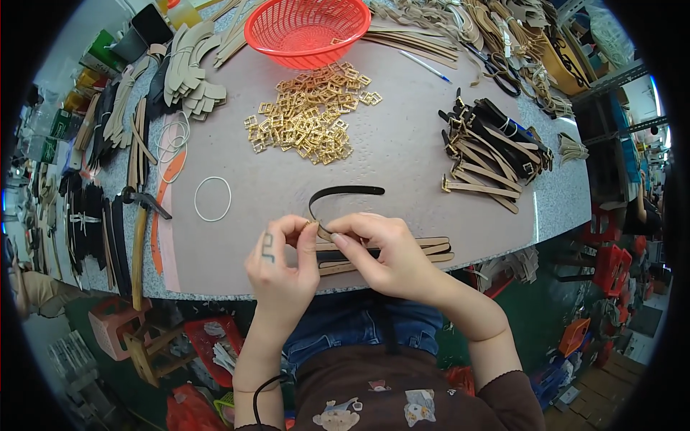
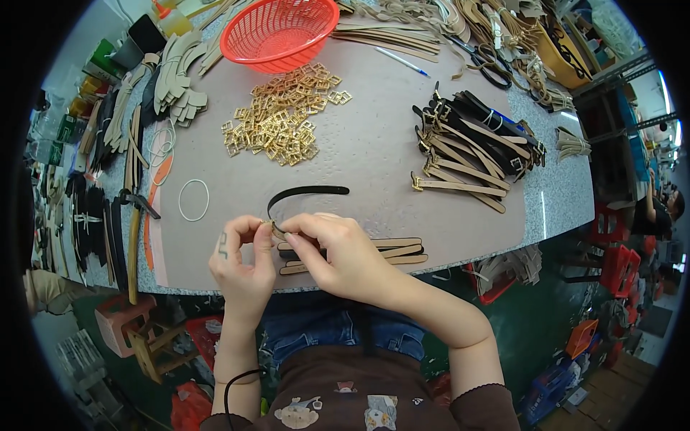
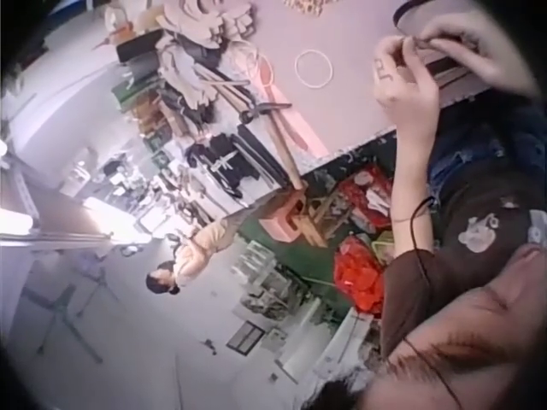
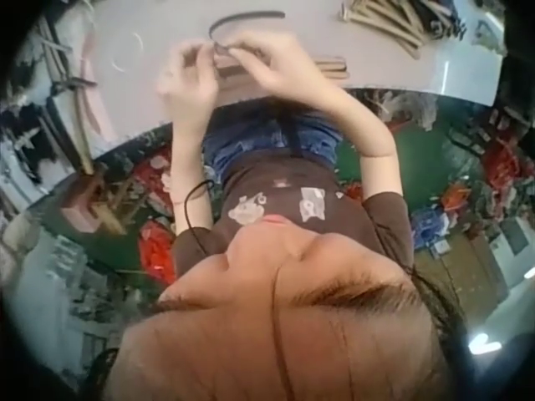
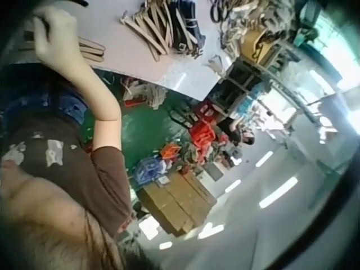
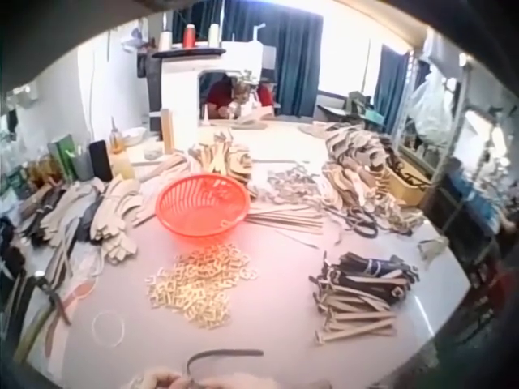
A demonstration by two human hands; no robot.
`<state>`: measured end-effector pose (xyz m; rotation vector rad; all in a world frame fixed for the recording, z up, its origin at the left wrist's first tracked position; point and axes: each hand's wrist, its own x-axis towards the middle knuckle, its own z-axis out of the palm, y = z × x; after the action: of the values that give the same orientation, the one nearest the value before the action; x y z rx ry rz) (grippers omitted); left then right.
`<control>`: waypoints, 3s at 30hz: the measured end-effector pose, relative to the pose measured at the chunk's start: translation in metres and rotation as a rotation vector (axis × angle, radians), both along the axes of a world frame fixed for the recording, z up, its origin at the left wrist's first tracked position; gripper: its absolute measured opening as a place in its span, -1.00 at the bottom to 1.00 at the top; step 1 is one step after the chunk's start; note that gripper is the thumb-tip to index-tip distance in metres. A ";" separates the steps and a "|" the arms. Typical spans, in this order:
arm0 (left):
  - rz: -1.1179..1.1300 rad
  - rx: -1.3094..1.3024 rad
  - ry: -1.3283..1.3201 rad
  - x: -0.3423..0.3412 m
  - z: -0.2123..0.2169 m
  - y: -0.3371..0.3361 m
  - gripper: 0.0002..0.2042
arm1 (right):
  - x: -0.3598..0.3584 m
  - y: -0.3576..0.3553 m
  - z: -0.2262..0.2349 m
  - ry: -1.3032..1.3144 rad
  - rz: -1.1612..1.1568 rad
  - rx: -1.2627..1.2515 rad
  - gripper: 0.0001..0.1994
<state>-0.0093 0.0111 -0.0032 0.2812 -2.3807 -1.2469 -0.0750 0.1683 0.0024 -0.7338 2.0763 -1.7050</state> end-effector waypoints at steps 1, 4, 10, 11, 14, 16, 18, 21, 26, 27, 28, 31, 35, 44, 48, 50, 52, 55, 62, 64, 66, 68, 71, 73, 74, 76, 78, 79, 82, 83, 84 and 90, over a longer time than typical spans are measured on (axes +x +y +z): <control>-0.012 -0.075 0.054 0.001 -0.002 0.002 -0.90 | 0.001 0.000 0.000 0.059 -0.008 0.017 -0.83; -0.046 -0.300 0.215 0.002 -0.005 0.005 -0.91 | 0.002 -0.002 0.001 0.236 -0.032 0.066 -0.82; -0.059 1.007 -0.268 0.001 0.001 -0.018 -0.91 | -0.013 0.002 0.007 -0.014 0.047 -0.099 -0.86; -0.078 1.001 -0.267 0.002 0.000 -0.017 -0.90 | -0.014 -0.001 0.008 0.106 0.065 -0.071 -0.87; -0.135 0.982 -0.265 0.002 -0.003 -0.013 -0.89 | -0.015 -0.008 0.012 0.467 0.116 0.015 -0.89; -0.113 0.969 -0.254 0.003 -0.001 -0.010 -0.89 | -0.012 -0.008 0.015 0.453 0.089 0.047 -0.89; -0.070 0.946 -0.234 0.003 0.003 -0.006 -0.88 | -0.008 -0.008 0.017 0.424 0.033 0.113 -0.89; -0.046 0.923 -0.217 0.003 0.004 -0.001 -0.88 | -0.004 -0.008 0.015 0.399 -0.011 0.155 -0.87; -0.048 0.889 -0.211 0.006 0.008 -0.003 -0.90 | -0.001 -0.011 0.009 0.304 -0.045 0.110 -0.78; -0.073 0.903 -0.233 0.007 0.009 -0.007 -0.90 | -0.002 -0.010 0.009 0.244 -0.044 0.055 -0.76; -0.101 0.917 -0.254 0.008 0.010 -0.011 -0.91 | -0.002 -0.009 0.010 0.186 -0.045 0.002 -0.75; -0.170 0.873 -0.269 0.014 0.010 -0.020 -0.92 | -0.008 -0.005 0.007 0.230 0.053 -0.061 -0.69; -0.341 0.898 -0.142 0.011 0.003 -0.023 -0.93 | -0.017 0.004 0.017 0.269 0.112 -0.159 -0.78; -0.412 0.911 -0.221 -0.013 0.006 0.005 -0.94 | -0.022 0.043 0.035 0.645 0.299 0.187 -0.86; -0.213 0.429 -0.223 -0.022 0.005 -0.012 -0.94 | -0.055 0.078 0.035 0.673 -0.123 0.302 -0.85; -0.125 0.169 -0.214 -0.026 0.000 -0.024 -0.93 | -0.086 0.109 0.026 0.672 -0.385 0.372 -0.89; -0.113 0.065 -0.202 -0.041 -0.009 -0.031 -0.92 | -0.111 0.146 0.015 0.630 -0.437 0.566 -0.93; -0.162 -0.199 -0.086 -0.062 -0.014 -0.037 -0.88 | -0.121 0.151 -0.008 0.936 -0.447 0.688 -0.89; -0.194 -0.553 0.100 -0.103 -0.027 -0.058 -0.83 | -0.063 0.081 -0.002 0.859 -0.503 0.420 -0.84; -0.220 -0.608 0.130 -0.099 -0.026 -0.065 -0.83 | -0.046 0.061 -0.004 0.855 -0.244 0.337 -0.84; -0.106 -0.733 0.241 -0.094 -0.017 -0.065 -0.84 | -0.030 0.045 -0.008 0.762 -0.081 0.305 -0.84; -0.086 -0.641 0.141 -0.073 -0.009 -0.062 -0.84 | -0.016 0.028 -0.010 0.695 0.040 0.303 -0.85; -0.060 -0.378 -0.046 -0.036 0.005 -0.053 -0.80 | -0.002 0.014 -0.014 0.685 0.116 0.361 -0.85; -0.032 -0.254 -0.116 -0.019 0.010 -0.047 -0.81 | 0.003 0.009 -0.022 0.735 0.115 0.447 -0.84; -0.005 -0.130 -0.183 -0.013 0.011 -0.045 -0.81 | 0.004 0.008 -0.024 0.760 0.115 0.491 -0.84; -0.022 0.065 -0.205 0.000 0.009 -0.045 -0.81 | 0.005 0.005 -0.020 0.804 0.164 0.510 -0.84; -0.085 0.458 -0.239 0.008 0.004 -0.044 -0.81 | 0.004 0.006 -0.014 0.889 0.237 0.562 -0.84; -0.118 0.655 -0.251 0.010 0.002 -0.044 -0.81 | 0.004 0.006 -0.013 0.931 0.273 0.589 -0.83; -0.159 0.744 -0.271 0.008 -0.002 -0.042 -0.83 | -0.003 0.001 -0.015 0.948 0.218 0.568 -0.84; -0.182 0.787 -0.282 0.007 -0.003 -0.041 -0.83 | -0.006 0.000 -0.015 0.956 0.187 0.557 -0.85; -0.205 0.828 -0.292 0.007 -0.003 -0.041 -0.84 | -0.009 -0.001 -0.015 0.963 0.156 0.545 -0.85; -0.380 1.088 -0.258 0.008 -0.009 -0.045 -0.68 | -0.019 0.001 0.002 0.363 0.139 0.164 -0.87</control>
<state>-0.0017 -0.0340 -0.0119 0.3155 -1.7203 -2.7441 -0.0941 0.1691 0.0046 -1.1744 2.3024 -1.3873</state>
